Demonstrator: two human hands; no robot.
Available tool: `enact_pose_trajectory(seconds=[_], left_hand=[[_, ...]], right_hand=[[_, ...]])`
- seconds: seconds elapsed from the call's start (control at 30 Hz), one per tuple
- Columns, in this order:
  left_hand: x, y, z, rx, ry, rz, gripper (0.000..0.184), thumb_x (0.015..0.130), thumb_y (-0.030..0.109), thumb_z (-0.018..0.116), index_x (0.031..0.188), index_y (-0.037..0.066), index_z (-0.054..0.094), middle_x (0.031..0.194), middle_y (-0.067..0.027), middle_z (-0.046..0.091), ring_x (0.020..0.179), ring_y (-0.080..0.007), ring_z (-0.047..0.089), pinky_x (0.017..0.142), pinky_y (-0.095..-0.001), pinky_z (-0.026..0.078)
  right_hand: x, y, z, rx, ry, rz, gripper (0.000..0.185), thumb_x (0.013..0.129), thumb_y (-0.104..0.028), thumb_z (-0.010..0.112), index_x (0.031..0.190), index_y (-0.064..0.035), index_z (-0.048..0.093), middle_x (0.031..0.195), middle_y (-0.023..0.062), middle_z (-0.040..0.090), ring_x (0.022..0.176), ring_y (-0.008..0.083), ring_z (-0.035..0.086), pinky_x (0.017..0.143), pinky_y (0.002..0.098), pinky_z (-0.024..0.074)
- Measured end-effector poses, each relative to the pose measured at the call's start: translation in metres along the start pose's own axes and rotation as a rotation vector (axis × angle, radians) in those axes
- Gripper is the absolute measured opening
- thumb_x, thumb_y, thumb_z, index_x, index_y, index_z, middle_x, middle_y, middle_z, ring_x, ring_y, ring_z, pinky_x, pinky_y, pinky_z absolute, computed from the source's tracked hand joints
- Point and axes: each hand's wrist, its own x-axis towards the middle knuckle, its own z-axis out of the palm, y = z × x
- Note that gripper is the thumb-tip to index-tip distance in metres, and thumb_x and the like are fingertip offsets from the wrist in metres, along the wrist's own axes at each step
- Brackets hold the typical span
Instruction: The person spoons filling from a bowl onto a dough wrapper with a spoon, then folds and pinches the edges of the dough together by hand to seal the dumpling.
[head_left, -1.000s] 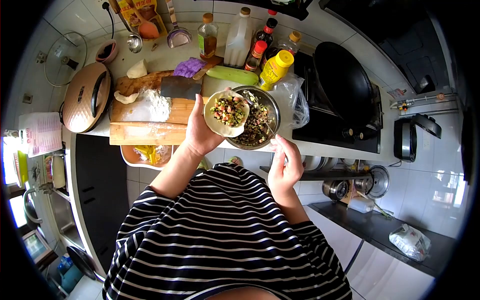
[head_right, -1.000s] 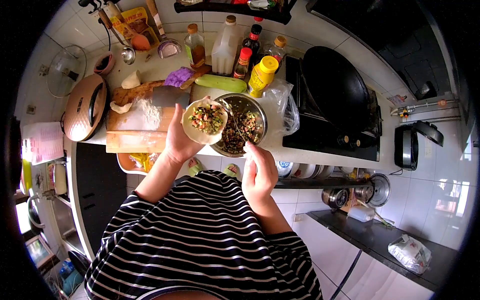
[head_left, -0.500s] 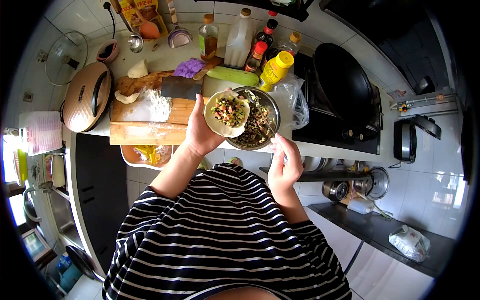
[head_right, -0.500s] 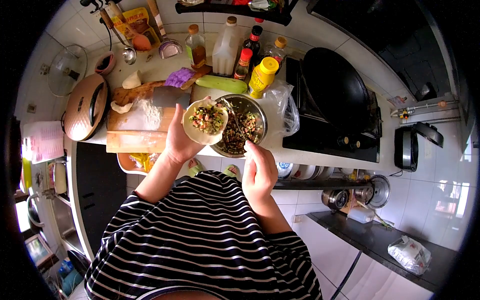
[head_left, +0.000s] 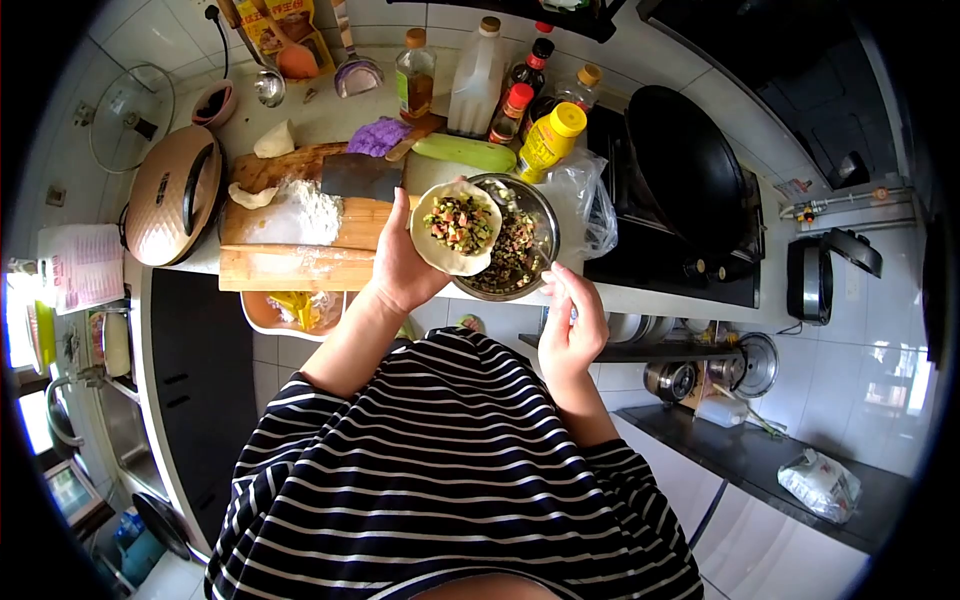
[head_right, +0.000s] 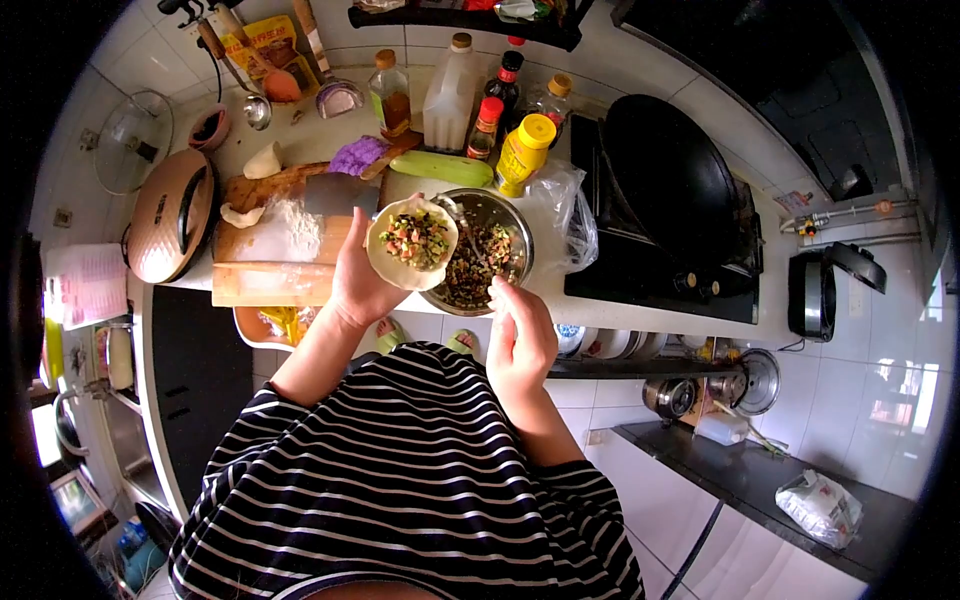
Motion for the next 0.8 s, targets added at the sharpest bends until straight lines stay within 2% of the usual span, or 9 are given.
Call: enact_pose_trajectory(seconds=[0.13, 0.27, 0.4, 0.47, 0.67, 0.7, 0.8], left_hand=[[0.001, 0.000, -0.001, 0.002, 0.025, 0.001, 0.072, 0.098, 0.063, 0.022, 0.145, 0.011, 0.038, 0.144, -0.0142, 0.043, 0.133, -0.0335, 0.040, 0.112, -0.0513, 0.029], [-0.002, 0.004, -0.005, -0.015, 0.017, 0.009, 0.072, 0.098, 0.062, 0.023, 0.145, 0.011, 0.038, 0.143, -0.0143, 0.043, 0.133, -0.0339, 0.041, 0.112, -0.0518, 0.030], [-0.004, 0.004, -0.001, -0.035, -0.011, -0.011, 0.071, 0.097, 0.062, 0.025, 0.145, 0.011, 0.037, 0.143, -0.0142, 0.044, 0.132, -0.0338, 0.042, 0.111, -0.0529, 0.032], [-0.006, 0.003, 0.002, -0.050, -0.017, -0.023, 0.071, 0.097, 0.062, 0.026, 0.146, 0.012, 0.036, 0.144, -0.0139, 0.044, 0.132, -0.0334, 0.042, 0.110, -0.0534, 0.032], [-0.012, 0.001, 0.014, -0.061, -0.037, -0.064, 0.072, 0.096, 0.063, 0.028, 0.148, 0.013, 0.034, 0.145, -0.0131, 0.042, 0.132, -0.0329, 0.042, 0.110, -0.0539, 0.033], [-0.013, 0.000, 0.016, -0.090, -0.052, -0.083, 0.073, 0.096, 0.063, 0.027, 0.148, 0.012, 0.033, 0.145, -0.0133, 0.042, 0.132, -0.0332, 0.042, 0.110, -0.0537, 0.033], [-0.014, -0.003, 0.022, -0.058, -0.065, -0.091, 0.073, 0.096, 0.064, 0.027, 0.148, 0.012, 0.032, 0.146, -0.0131, 0.042, 0.133, -0.0333, 0.042, 0.110, -0.0532, 0.033]], right_hand=[[-0.006, 0.006, -0.001, -0.013, -0.057, -0.014, 0.022, 0.094, 0.004, 0.051, 0.114, 0.0048, 0.062, 0.096, 0.0150, 0.066, 0.077, 0.0181, 0.064, 0.071, 0.0281, 0.0528], [-0.008, 0.020, 0.000, -0.021, 0.057, 0.081, 0.023, 0.095, 0.001, 0.051, 0.115, 0.0036, 0.061, 0.096, 0.0142, 0.066, 0.078, 0.0179, 0.064, 0.072, 0.0285, 0.0522], [-0.027, 0.061, 0.010, -0.071, -0.100, 0.093, 0.024, 0.093, 0.004, 0.052, 0.115, 0.0018, 0.062, 0.098, 0.0138, 0.066, 0.084, 0.0209, 0.064, 0.076, 0.0296, 0.0514], [-0.041, 0.079, 0.019, -0.119, -0.157, 0.139, 0.021, 0.091, 0.003, 0.057, 0.109, 0.0009, 0.065, 0.096, 0.0153, 0.067, 0.085, 0.0255, 0.066, 0.076, 0.0312, 0.0514], [-0.080, 0.107, 0.021, -0.243, -0.241, 0.166, 0.021, 0.089, 0.001, 0.060, 0.108, -0.0021, 0.066, 0.097, 0.0164, 0.066, 0.086, 0.0313, 0.065, 0.077, 0.0350, 0.0516], [-0.083, 0.108, 0.019, -0.228, -0.275, 0.202, 0.026, 0.084, 0.002, 0.061, 0.109, -0.0047, 0.067, 0.100, 0.0152, 0.063, 0.090, 0.0327, 0.061, 0.081, 0.0372, 0.0498], [-0.085, 0.107, 0.016, -0.441, -0.299, 0.162, 0.036, 0.077, 0.006, 0.061, 0.110, -0.0069, 0.067, 0.102, 0.0136, 0.057, 0.096, 0.0323, 0.056, 0.084, 0.0377, 0.0470]])
